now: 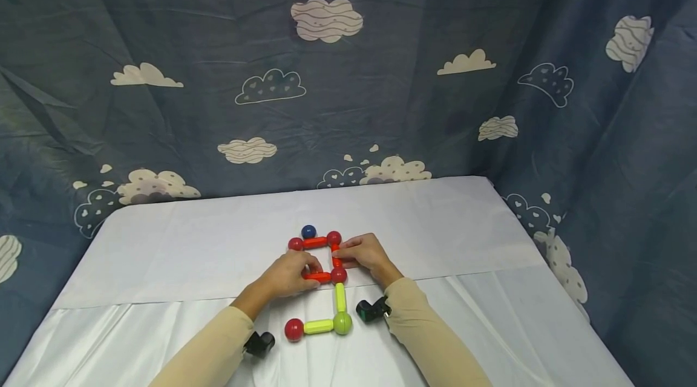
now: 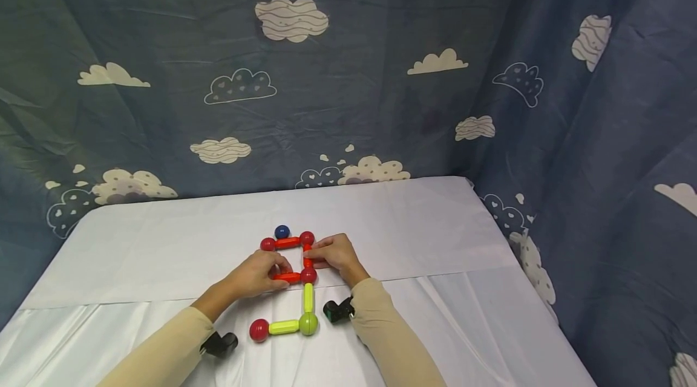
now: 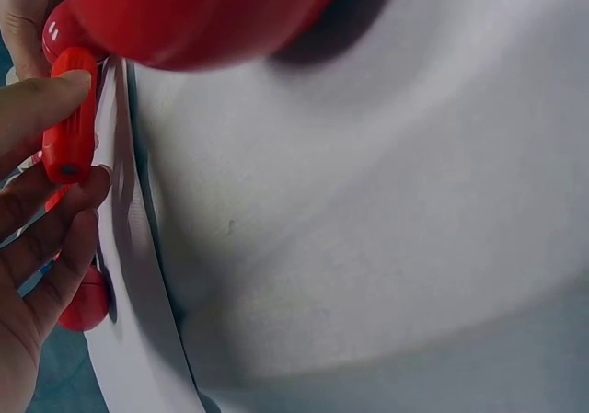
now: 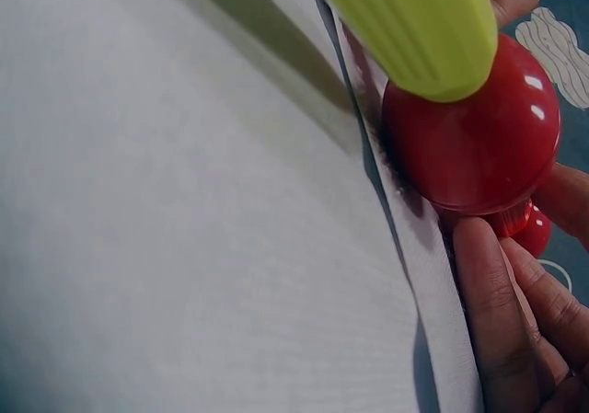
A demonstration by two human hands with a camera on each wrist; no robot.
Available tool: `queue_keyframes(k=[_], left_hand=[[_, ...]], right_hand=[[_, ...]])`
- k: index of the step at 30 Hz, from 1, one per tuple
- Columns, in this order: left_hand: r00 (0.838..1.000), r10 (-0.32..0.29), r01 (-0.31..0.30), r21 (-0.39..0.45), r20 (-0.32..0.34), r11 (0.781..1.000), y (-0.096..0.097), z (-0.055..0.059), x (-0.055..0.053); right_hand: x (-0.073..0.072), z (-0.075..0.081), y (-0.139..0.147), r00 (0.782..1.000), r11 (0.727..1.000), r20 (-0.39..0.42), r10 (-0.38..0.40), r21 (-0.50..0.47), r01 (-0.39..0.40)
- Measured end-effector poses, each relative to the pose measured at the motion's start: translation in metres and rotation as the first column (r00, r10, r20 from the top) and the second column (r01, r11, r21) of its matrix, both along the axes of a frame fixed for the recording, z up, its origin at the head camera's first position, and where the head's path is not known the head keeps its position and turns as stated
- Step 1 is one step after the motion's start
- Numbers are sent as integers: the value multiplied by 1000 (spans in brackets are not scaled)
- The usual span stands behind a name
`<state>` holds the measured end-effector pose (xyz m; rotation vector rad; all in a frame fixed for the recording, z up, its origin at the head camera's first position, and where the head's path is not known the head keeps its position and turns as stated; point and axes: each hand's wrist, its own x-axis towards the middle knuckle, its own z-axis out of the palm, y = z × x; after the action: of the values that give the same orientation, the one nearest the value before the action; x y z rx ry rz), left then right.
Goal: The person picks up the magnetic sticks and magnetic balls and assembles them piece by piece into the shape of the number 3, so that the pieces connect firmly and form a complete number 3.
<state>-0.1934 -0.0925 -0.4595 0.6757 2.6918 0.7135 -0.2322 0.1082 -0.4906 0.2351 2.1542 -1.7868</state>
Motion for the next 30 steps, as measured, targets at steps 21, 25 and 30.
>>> queue_keyframes(k=[21,25,30], left_hand=[[988,153,-157,166,35,974,-10,10,-20],[971,237,-237,231,28,944,-12,11,-34],[943,329,-329,262,46,907,-15,9,-50]], right_hand=[[-1,1,1,1000,1000,3,10,29,-10],[-1,1,1,1000,1000,5,13,24,-14],[-2,-1,0,1000,1000,14,4,31,-4]])
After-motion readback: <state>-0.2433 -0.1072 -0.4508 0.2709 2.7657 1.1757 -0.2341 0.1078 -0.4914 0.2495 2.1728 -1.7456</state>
